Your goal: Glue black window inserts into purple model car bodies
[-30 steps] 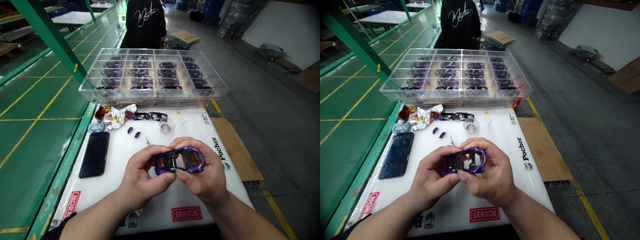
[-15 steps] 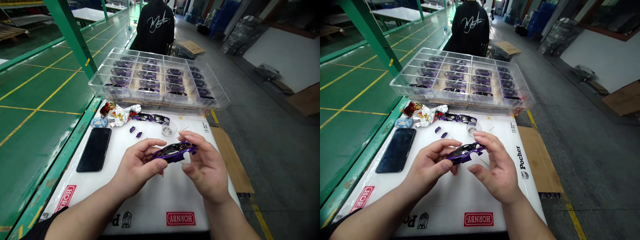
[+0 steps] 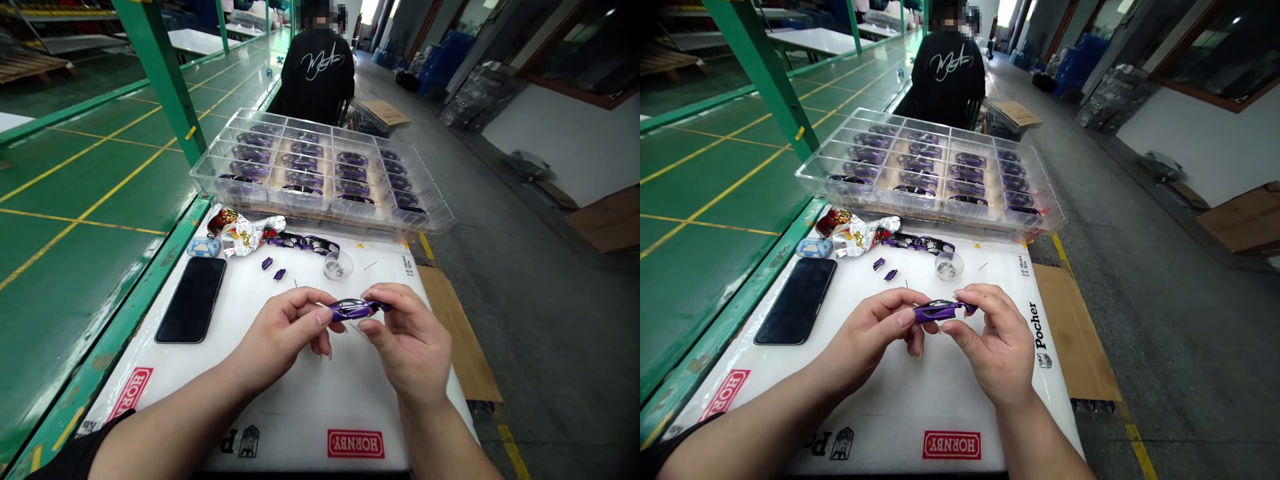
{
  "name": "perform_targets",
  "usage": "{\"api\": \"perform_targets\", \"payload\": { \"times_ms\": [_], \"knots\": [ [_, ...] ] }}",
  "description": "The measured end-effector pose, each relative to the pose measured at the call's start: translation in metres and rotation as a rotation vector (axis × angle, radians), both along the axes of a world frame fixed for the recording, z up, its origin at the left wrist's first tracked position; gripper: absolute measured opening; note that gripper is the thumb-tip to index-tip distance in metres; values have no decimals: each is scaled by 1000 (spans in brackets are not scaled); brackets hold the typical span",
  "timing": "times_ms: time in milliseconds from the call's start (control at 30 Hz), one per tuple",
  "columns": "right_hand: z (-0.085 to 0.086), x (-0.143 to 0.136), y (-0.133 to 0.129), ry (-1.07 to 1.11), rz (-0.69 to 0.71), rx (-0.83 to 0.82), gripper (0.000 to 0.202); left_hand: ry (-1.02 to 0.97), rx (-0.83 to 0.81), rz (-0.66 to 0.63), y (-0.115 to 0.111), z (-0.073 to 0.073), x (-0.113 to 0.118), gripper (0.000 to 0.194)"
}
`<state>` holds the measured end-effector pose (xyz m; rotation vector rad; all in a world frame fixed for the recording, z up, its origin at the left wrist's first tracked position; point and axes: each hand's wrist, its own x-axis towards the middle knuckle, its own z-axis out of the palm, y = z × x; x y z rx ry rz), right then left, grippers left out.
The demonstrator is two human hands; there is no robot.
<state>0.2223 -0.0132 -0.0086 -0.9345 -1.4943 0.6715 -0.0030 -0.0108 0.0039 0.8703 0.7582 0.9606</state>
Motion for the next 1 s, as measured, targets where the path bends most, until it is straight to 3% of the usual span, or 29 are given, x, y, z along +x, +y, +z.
{"api": "perform_targets", "payload": {
  "times_ms": [500, 1000],
  "knots": [
    [4, -5, -2, -13, -51, 0, 21, -62, -40, -64, -1, -2, 1, 47],
    [6, -10, -3, 161, 44, -95, 17, -7, -33, -29, -4, 0, 2, 53]
  ]
}}
